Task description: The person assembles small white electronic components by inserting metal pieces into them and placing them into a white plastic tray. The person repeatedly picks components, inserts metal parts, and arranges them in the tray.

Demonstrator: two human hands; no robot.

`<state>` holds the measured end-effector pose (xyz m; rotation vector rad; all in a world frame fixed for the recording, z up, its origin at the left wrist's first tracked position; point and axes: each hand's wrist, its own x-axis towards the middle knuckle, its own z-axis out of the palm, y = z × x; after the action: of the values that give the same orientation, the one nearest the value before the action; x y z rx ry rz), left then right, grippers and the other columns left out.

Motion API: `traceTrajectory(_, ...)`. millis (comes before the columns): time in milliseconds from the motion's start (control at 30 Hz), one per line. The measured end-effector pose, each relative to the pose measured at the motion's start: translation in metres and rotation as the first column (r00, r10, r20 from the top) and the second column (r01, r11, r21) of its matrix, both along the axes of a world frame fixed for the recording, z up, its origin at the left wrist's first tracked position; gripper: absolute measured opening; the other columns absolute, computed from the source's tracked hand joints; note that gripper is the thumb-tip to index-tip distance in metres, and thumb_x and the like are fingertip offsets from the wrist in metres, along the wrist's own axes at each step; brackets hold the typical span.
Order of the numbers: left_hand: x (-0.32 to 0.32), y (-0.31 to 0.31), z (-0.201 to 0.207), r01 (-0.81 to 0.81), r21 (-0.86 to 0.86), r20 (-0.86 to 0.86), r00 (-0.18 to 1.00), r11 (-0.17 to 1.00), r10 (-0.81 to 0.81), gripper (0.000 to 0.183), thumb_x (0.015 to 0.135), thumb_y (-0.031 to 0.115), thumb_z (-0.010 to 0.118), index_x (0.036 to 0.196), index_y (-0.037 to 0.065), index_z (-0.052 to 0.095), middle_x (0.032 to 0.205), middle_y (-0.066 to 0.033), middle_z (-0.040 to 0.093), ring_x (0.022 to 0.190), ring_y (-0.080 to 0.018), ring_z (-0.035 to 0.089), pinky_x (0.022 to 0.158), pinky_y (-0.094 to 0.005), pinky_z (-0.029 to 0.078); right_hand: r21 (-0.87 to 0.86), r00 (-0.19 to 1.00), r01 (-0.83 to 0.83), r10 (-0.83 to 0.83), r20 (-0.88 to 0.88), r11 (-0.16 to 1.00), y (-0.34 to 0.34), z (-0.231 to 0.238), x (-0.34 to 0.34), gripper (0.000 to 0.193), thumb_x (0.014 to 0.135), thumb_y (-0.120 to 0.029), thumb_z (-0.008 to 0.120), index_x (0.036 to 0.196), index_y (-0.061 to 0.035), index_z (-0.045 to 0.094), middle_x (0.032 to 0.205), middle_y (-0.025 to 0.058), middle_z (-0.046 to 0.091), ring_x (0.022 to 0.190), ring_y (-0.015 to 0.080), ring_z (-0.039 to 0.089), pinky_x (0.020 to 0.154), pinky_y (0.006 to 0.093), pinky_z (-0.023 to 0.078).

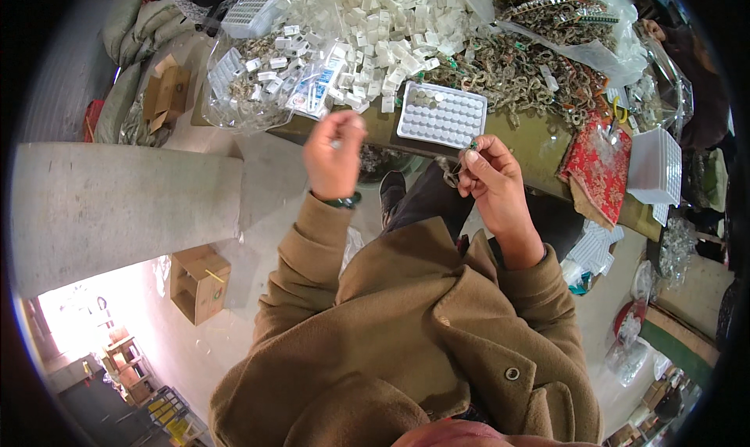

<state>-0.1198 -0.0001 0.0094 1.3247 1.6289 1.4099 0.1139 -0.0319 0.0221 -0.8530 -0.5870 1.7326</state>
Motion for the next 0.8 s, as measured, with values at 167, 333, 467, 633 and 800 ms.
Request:
traceTrajectory(167, -0.017, 0.028, -0.007, -0.088, -0.363, 0.347, 0.911, 0.928, 0.223, 0.03, 0.088, 0.028, 0.069, 0.082, 0.0, 0.065, 0.069, -0.0061, 0.064, 0.043, -0.0054, 0.045, 0.037, -0.0205, 0.032, 0.036, 0.993, 0.006, -0.01, 0.119, 0.999, 0.001, -0.004, -0.002, 0.009, 0.092, -0.007, 0.062, 0.093, -0.0071, 0.053, 0.07, -0.0013, 0.054, 0.058, 0.007, 0.051, 0.051, 0.0212, 0.039)
traceTrajectory(333, 0.003, 0.047, -0.016, -0.263, -0.321, 0.303, 0.882, 0.91, 0.362, 0.027, 0.086, 0.025, 0.07, 0.079, 0.0, 0.067, 0.061, -0.0042, 0.061, 0.043, -0.0071, 0.047, 0.038, -0.0221, 0.032, 0.064, 0.993, 0.0, -0.008, 0.119, 0.998, 0.003, -0.006, -0.006, 0.009, 0.091, -0.006, 0.063, 0.092, -0.0061, 0.054, 0.069, -0.0015, 0.054, 0.057, 0.0067, 0.051, 0.05, 0.0212, 0.04)
traceTrajectory(467, 0.002, 0.046, -0.024, -0.292, -0.277, 0.401, 0.831, 0.915, 0.386, 0.021, 0.088, 0.021, 0.068, 0.077, 0.004, 0.063, 0.061, -0.0005, 0.056, 0.044, -0.0049, 0.043, 0.038, -0.0209, 0.03, 0.074, 0.989, -0.026, 0.015, 0.147, 0.997, 0.003, -0.011, -0.001, 0.009, 0.09, -0.007, 0.063, 0.092, -0.0059, 0.055, 0.069, -0.0018, 0.054, 0.056, 0.0065, 0.051, 0.048, 0.0211, 0.04)
traceTrajectory(633, 0.004, 0.031, -0.023, -0.097, -0.116, 0.547, 0.825, 0.989, 0.145, 0.015, 0.093, 0.017, 0.06, 0.084, 0.006, 0.056, 0.069, -0.0012, 0.055, 0.044, -0.0053, 0.04, 0.038, -0.0207, 0.025, 0.082, 0.983, -0.073, 0.057, 0.175, 0.994, 0.004, -0.014, 0.0, 0.009, 0.09, -0.007, 0.064, 0.094, -0.0053, 0.055, 0.073, -0.0006, 0.056, 0.064, 0.0065, 0.053, 0.057, 0.0219, 0.043)
traceTrajectory(800, 0.019, 0.007, 0.006, 0.422, -0.079, 0.71, 0.66, 0.903, -0.246, 0.011, 0.097, 0.016, 0.054, 0.102, 0.007, 0.056, 0.073, -0.0019, 0.057, 0.046, -0.0041, 0.039, 0.04, -0.0179, 0.028, 0.055, 1.0, 0.013, -0.014, 0.013, 0.998, 0.007, -0.009, -0.006, 0.009, 0.091, -0.008, 0.062, 0.096, -0.0043, 0.056, 0.08, 0.0006, 0.057, 0.076, 0.0096, 0.055, 0.068, 0.0257, 0.044)
